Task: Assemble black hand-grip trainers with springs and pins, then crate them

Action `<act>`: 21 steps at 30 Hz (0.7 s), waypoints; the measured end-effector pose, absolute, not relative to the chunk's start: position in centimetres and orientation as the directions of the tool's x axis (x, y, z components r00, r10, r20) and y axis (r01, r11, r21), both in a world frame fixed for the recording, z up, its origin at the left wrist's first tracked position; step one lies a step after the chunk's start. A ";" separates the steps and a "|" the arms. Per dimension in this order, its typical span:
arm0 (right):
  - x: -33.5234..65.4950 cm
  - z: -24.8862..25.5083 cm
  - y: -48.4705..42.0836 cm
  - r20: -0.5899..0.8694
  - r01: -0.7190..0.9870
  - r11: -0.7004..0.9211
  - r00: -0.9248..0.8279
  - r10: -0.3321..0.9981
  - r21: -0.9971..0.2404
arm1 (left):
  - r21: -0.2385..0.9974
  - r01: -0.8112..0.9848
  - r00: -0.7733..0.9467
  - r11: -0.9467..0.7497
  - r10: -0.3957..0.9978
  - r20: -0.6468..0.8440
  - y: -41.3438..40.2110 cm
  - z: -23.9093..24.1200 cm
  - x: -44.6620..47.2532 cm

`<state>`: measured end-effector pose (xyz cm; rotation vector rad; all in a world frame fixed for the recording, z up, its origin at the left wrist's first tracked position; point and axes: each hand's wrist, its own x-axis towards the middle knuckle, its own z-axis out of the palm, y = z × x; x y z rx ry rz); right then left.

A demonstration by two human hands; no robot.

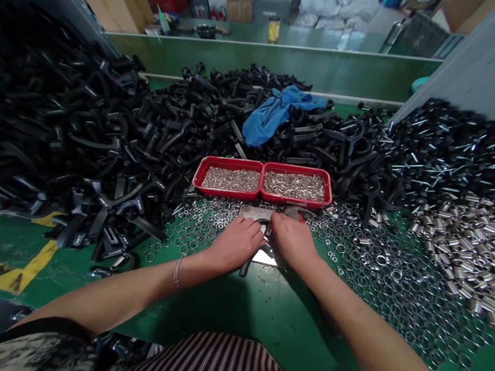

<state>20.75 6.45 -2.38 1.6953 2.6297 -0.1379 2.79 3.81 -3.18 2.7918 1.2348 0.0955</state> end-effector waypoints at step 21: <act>27.6 -0.5 0.2 -0.128 0.824 0.154 -0.264 0.956 -0.546 | 0.333 0.803 0.500 -0.493 0.863 0.072 2.0 -4.6 2.0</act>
